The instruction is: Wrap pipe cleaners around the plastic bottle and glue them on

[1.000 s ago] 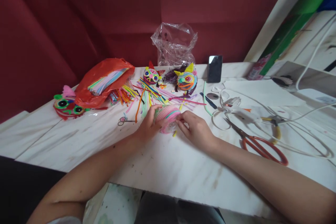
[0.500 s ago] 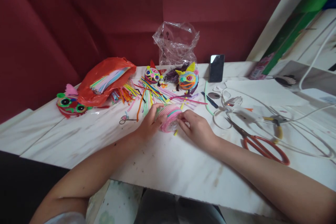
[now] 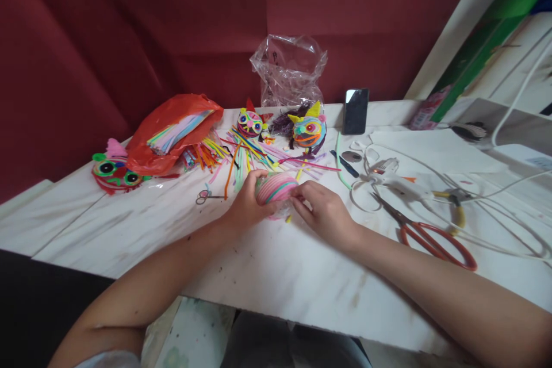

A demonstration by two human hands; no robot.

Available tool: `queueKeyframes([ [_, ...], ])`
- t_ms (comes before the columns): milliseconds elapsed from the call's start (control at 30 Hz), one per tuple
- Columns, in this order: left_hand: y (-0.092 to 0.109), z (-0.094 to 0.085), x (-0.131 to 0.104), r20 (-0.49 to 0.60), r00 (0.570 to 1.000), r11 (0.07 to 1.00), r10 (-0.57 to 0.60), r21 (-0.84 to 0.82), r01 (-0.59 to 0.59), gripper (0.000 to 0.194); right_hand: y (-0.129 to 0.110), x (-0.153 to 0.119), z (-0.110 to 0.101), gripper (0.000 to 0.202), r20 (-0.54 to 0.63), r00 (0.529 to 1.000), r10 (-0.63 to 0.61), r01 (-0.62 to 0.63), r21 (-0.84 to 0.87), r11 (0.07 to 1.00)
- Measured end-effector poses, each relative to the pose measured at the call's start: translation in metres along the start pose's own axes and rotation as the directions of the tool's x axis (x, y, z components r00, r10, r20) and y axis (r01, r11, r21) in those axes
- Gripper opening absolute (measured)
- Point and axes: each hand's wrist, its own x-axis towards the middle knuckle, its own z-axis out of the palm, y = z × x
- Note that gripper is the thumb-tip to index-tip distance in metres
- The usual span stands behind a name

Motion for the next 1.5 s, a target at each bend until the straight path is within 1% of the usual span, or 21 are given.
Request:
queueKeyframes([
  [100,-0.001,0.001,-0.001,0.007,1.000,0.998,0.008,0.057,-0.008,0.064,0.000,0.001,0.000,0.014,-0.003,1.000,0.015,-0.015,0.051,0.999],
  [233,0.000,0.000,-0.001,0.005,1.000,0.993,0.013,0.117,-0.014,0.062,-0.001,0.002,-0.001,0.007,-0.003,0.990,0.141,-0.137,0.199,0.970],
  [300,0.002,0.001,-0.001,0.022,1.000,0.994,0.014,0.107,-0.016,0.064,-0.001,0.003,-0.001,0.007,0.009,0.980,0.198,-0.195,0.233,0.953],
  [367,0.003,0.002,-0.001,0.033,0.999,0.994,0.022,0.103,-0.025,0.065,-0.001,0.004,-0.002,0.007,0.015,0.976,0.216,-0.214,0.240,0.947],
  [533,0.004,0.002,-0.001,0.023,1.000,0.993,0.008,0.115,-0.011,0.068,0.000,0.003,-0.003,0.008,0.027,0.982,0.187,-0.188,0.200,0.961],
  [700,0.005,-0.002,-0.001,0.076,0.997,0.992,-0.013,0.125,0.004,0.071,-0.001,0.002,-0.003,0.007,0.042,0.988,0.149,-0.154,0.152,0.976],
  [800,0.000,-0.004,0.000,0.050,0.999,0.994,0.003,0.109,-0.009,0.067,-0.003,0.001,-0.003,0.005,0.041,0.992,0.117,-0.122,0.147,0.982],
  [967,-0.010,-0.003,0.002,-0.010,0.998,0.998,0.055,0.029,-0.055,0.065,0.000,0.000,0.000,0.002,-0.022,0.986,0.163,-0.157,0.165,0.974],
  [1067,-0.010,-0.002,0.002,-0.033,0.998,0.998,0.060,0.005,-0.060,0.066,0.002,0.001,0.001,0.005,-0.045,0.989,0.138,-0.128,0.179,0.975],
  [1167,-0.007,-0.001,0.002,-0.003,0.999,0.999,0.051,-0.001,-0.051,0.069,0.002,0.003,0.000,0.009,-0.050,0.993,0.110,-0.100,0.173,0.980],
  [1267,-0.005,-0.001,0.001,0.025,0.998,0.998,0.060,0.021,-0.061,0.070,0.001,0.003,-0.001,0.010,-0.041,0.993,0.113,-0.105,0.156,0.982],
  [1400,-0.005,0.001,-0.001,0.040,0.997,0.997,0.070,0.040,-0.072,0.070,0.001,0.002,-0.001,0.010,-0.036,0.993,0.110,-0.105,0.128,0.986],
  [1500,-0.002,0.002,-0.002,0.034,0.998,0.997,0.050,0.052,-0.052,0.070,0.000,0.002,0.000,0.011,-0.027,0.995,0.101,-0.097,0.118,0.988],
])
